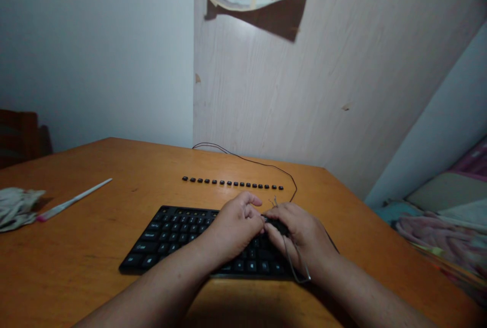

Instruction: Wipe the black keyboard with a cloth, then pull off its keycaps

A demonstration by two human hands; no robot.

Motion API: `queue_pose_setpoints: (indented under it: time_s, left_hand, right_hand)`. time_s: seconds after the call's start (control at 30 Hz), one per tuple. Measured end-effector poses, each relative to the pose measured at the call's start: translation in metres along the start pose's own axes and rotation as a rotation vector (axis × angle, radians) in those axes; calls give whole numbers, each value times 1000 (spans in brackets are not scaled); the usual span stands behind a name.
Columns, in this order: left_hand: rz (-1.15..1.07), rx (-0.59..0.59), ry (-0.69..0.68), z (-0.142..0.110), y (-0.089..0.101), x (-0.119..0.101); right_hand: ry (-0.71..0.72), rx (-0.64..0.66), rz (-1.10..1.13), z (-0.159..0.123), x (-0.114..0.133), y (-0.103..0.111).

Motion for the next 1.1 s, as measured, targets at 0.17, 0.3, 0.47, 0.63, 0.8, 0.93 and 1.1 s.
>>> queue_pose_setpoints:
  time_s: [0.17,0.3,0.47,0.63,0.8,0.93,1.1]
  left_hand:
    - [50,-77,-48,1,13,-6]
    - [-4,-178,-76,3,31,-14]
    - [-52,-259,-62,2,49,-23]
    - [-91,-335,-58,-2,61,-29]
    - [-121,-399,-40,-3,71,-30]
    - [-129,-406,-38,-3,74,-30]
    - [-130,-396,-32,-2,73,-27]
  right_hand:
    - [-79,15,-36,6,-33,9]
    - [-223,-40,-1,18,-103,29]
    - [-333,87,-124,26,-178,27]
    - [-386,98,-163,22,-209,10]
    - [-387,159,-170,26,-222,-3]
    - [-398,199,-161,28,-233,-7]
    - [-412,241,-116,25,-241,-12]
Point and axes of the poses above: each hand's wrist, its own z-axis towards the middle knuckle, its own y-axis out of the back of the hand, x = y × z, the point moved 7 cm from there along z, towards the middle knuckle, and after that the axes turned 5 degrees about z, right-handed, at the moved point
